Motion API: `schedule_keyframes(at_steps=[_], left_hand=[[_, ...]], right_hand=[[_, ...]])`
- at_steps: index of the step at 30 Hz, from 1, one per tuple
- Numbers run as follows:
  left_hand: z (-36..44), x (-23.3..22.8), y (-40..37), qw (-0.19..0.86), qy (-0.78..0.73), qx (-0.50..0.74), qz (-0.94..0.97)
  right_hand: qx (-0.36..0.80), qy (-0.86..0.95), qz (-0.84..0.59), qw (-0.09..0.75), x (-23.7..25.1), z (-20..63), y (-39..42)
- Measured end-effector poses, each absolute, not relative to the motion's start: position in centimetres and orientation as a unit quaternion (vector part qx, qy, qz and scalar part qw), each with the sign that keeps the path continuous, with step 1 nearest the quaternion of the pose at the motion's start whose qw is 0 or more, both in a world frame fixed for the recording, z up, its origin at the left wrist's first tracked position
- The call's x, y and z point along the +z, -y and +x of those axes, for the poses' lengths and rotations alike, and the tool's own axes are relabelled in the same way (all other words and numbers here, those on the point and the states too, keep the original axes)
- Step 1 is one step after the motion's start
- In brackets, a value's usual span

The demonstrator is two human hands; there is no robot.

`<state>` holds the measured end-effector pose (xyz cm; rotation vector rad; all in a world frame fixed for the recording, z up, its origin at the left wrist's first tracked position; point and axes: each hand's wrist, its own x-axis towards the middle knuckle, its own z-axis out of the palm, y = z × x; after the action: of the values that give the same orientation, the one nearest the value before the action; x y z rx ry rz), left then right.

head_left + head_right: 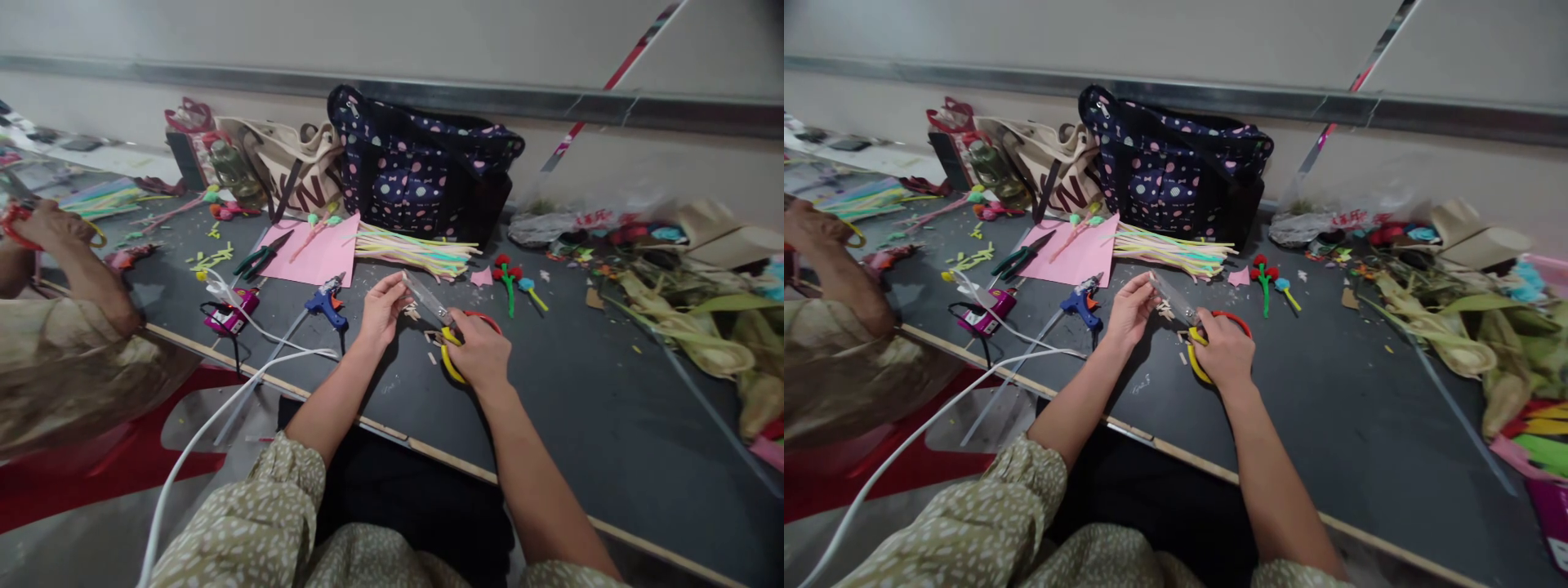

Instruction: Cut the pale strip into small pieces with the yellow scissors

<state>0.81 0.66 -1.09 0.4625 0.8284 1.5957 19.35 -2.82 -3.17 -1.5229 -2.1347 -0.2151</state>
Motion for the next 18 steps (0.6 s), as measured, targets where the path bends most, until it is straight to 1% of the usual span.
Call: schedule_keyframes(at_steps=[3,8,11,14,18], left_hand=[[0.84,-0.93,-0.6,0.598,-0.356,0.687,0.208],[0.83,-0.57,-0.44,0.608,-0.362,0.675,0.21],[0.77,-0.55,-0.41,0.613,-0.359,0.673,0.206],[0.72,-0.75,-0.49,0.613,-0.361,0.673,0.201],[0.72,-1.08,-0.64,0.602,-0.356,0.684,0.207]], right_hand=[[-0.075,0.777,-0.569,0.259,-3.05,19.35,2.8],[-0.024,0.724,-0.629,0.282,-3.15,19.81,2.5],[-0.007,0.727,-0.625,0.284,-3.19,20.22,2.37],[-0.02,0.76,-0.584,0.284,-3.06,20.29,2.44],[-0.061,0.784,-0.564,0.253,-2.79,19.92,2.67]])
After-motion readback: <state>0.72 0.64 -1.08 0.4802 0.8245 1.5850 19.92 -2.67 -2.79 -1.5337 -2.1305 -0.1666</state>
